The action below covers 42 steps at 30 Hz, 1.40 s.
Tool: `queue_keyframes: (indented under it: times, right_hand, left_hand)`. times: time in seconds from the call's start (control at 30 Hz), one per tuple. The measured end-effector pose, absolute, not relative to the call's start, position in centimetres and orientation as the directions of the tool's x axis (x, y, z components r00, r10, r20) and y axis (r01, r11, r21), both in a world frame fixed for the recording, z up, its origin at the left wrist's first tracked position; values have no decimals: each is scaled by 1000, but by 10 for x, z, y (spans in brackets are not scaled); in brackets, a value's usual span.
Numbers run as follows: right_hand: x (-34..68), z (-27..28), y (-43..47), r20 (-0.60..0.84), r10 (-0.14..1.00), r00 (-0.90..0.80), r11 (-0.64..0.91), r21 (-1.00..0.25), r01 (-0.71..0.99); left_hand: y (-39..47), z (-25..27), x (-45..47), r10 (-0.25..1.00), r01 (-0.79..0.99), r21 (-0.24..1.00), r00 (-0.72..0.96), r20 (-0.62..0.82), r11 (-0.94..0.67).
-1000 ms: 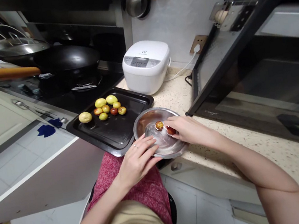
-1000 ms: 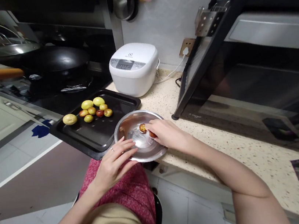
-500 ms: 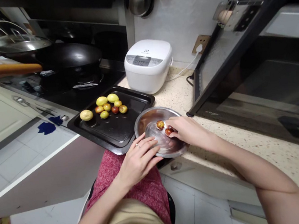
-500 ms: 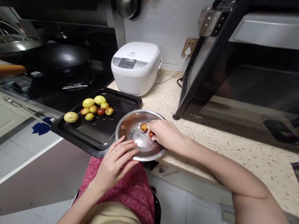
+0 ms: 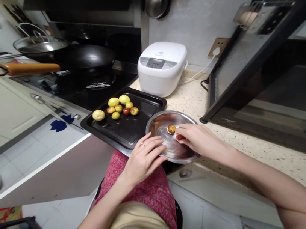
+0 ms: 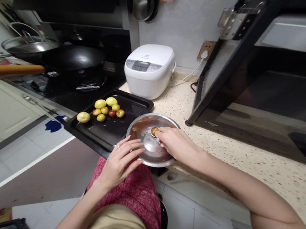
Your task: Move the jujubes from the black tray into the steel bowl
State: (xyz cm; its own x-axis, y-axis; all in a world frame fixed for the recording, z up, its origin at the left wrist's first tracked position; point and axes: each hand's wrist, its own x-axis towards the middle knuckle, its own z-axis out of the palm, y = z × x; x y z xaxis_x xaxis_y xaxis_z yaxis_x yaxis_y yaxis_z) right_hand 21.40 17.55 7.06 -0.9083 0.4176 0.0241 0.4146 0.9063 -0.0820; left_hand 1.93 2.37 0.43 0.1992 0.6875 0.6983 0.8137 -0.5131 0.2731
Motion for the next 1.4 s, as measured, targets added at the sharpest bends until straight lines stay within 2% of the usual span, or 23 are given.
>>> queue_keyframes:
  times: [0.13, 0.23, 0.4, 0.53, 0.63, 0.73, 0.87, 0.93, 1.0, 1.1, 1.17, 1.4]
  right_hand:
    - [219, 69, 184, 142, 197, -970, 980, -8, 198]
    - [218, 72, 194, 187, 67, -980, 997, 16, 71]
    - [216, 77, 211, 301, 7, -954, 996, 87, 34]
    - [218, 78, 219, 389, -39, -920, 987, 156, 25]
    - [219, 80, 220, 444, -88, -892, 981, 196, 1]
    - [218, 82, 220, 495, -135, -858, 975, 220, -26]
    - [217, 83, 219, 543, -195, -817, 969, 238, -73]
    - [217, 84, 218, 550, -205, -809, 966, 248, -76]
    - [218, 83, 218, 542, -194, -817, 966, 249, -64]
    - [218, 80, 217, 537, -169, -827, 973, 223, -54]
    - [217, 76, 217, 553, -170, -816, 975, 213, -59]
    - [210, 65, 212, 538, -324, -779, 930, 331, -159]
  left_hand:
    - [37, 12, -16, 719, 855, 341, 51, 694, -390]
    - [60, 17, -48, 784, 902, 361, -41, 620, -238]
    - [108, 19, -86, 929, 988, 123, 41, 368, -93]
    - [131, 16, -95, 972, 997, -34, 78, 221, -73]
    - [138, 14, -97, 976, 994, -79, 87, 200, -72]
    - [140, 13, -97, 977, 996, -71, 71, 199, -58]
    - [136, 16, -97, 979, 998, -39, 58, 197, -52]
    - [131, 23, -92, 967, 996, 31, 75, 245, -85]
    - [123, 34, -82, 929, 967, 193, 88, 359, -166]
    - [107, 50, -55, 861, 815, 469, 70, 503, -340]
    - [97, 56, -35, 842, 706, 563, 90, 531, -431]
    - [79, 47, 11, 776, 668, 551, 62, 628, -500]
